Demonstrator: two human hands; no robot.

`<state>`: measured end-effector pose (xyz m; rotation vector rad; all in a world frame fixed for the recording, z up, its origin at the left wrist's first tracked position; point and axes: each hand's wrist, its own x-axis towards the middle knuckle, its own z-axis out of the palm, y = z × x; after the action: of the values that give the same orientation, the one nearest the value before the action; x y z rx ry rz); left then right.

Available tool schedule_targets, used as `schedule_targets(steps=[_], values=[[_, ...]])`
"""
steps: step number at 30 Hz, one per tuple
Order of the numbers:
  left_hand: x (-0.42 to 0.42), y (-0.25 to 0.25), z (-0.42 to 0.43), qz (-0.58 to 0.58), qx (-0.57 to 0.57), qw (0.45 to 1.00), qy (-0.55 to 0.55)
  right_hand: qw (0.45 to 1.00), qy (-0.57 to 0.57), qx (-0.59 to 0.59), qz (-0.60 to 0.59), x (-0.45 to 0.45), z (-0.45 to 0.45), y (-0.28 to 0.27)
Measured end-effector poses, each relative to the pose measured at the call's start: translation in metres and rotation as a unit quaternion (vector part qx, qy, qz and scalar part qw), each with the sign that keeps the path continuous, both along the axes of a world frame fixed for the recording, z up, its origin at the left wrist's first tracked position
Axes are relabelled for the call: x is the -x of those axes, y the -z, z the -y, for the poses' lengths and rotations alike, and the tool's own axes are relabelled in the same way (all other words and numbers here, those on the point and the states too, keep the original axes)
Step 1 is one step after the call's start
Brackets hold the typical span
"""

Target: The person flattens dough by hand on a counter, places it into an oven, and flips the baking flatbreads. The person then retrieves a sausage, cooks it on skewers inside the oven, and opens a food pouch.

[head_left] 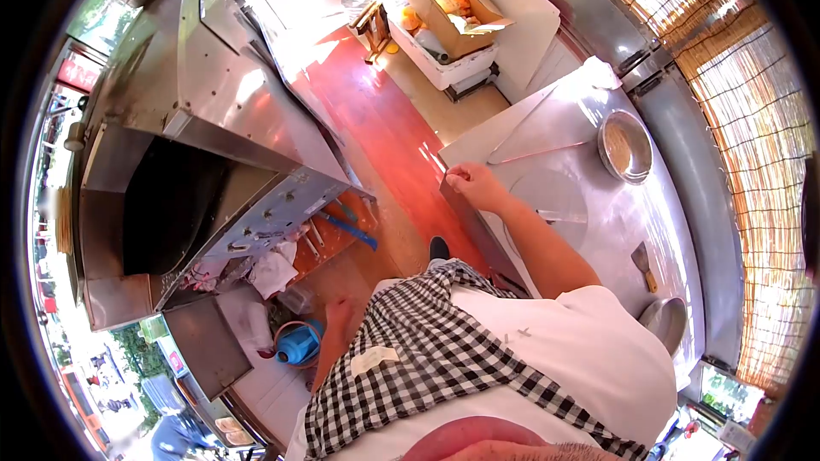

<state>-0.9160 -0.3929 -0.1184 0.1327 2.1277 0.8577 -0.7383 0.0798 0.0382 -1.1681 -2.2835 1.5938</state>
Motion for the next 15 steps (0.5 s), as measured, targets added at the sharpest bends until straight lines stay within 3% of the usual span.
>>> schedule_targets(steps=[3, 9, 10, 12, 15], values=[[0.023, -0.013, -0.042, 0.028, -0.019, 0.994, 0.102, 0.999, 0.025, 0.009, -0.026, 0.013, -0.01, -0.016], [0.066, -0.029, -0.159, -0.077, -0.113, 0.961, 0.239, 0.997, 0.077, 0.006, -0.015, 0.023, -0.007, -0.057], [0.072, -0.036, -0.19, -0.052, -0.128, 0.956, 0.261, 0.997, 0.08, -0.004, -0.012, 0.024, -0.01, -0.063], [0.082, -0.061, -0.246, 0.003, -0.147, 0.942, 0.303, 0.994, 0.109, -0.006, -0.028, 0.02, -0.019, -0.051], [0.089, -0.08, -0.324, -0.023, -0.161, 0.912, 0.376, 0.983, 0.173, 0.013, -0.063, 0.011, -0.026, -0.048]])
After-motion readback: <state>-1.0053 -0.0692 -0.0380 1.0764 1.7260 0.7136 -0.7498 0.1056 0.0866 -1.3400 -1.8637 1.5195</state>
